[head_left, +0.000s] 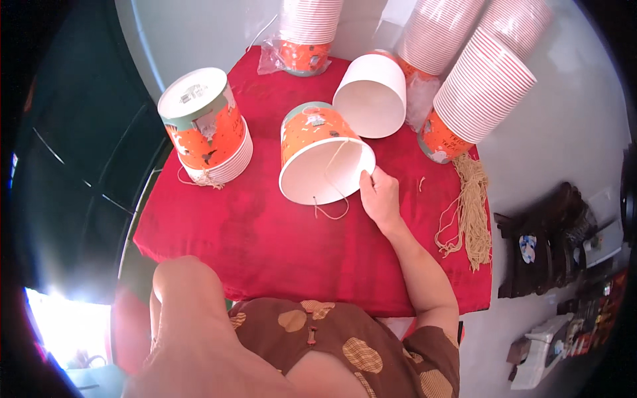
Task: Assembling decorative paper buckets by threading string through pre-punched holes to attach handles.
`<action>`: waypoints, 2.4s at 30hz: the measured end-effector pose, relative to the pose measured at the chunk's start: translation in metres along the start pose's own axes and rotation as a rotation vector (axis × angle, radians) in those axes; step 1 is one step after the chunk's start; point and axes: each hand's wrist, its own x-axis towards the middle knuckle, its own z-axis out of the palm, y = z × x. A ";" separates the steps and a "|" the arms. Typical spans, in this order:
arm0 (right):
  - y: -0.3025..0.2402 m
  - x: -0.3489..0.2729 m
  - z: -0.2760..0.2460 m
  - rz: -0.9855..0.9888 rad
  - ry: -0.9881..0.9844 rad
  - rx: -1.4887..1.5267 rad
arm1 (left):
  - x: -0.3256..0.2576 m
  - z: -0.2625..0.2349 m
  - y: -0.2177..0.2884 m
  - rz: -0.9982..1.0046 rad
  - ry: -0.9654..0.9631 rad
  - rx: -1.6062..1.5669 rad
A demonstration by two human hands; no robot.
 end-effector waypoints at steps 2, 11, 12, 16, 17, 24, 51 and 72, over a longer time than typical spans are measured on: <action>0.003 -0.002 0.004 -0.015 -0.003 0.011 | -0.009 0.003 0.006 -0.007 -0.023 -0.026; 0.007 -0.002 0.003 -0.017 -0.005 -0.031 | 0.023 -0.046 -0.021 -0.115 -0.076 -0.274; 0.007 -0.002 -0.001 0.001 -0.017 -0.055 | 0.027 -0.049 -0.031 -0.188 0.131 -0.266; 0.001 -0.001 0.005 0.018 -0.025 -0.028 | 0.027 -0.070 -0.049 -0.214 0.243 -0.366; 0.002 0.000 0.005 0.013 -0.027 -0.024 | 0.027 -0.073 -0.051 -0.210 0.244 -0.360; -0.005 0.001 0.001 0.024 -0.015 0.008 | 0.028 -0.099 -0.065 -0.259 0.287 -0.116; -0.073 -0.011 -0.008 0.237 -0.351 0.906 | 0.015 -0.124 -0.109 -0.246 0.108 1.184; -0.085 0.016 -0.007 0.340 -0.229 1.091 | 0.010 -0.120 -0.116 -0.055 0.055 1.365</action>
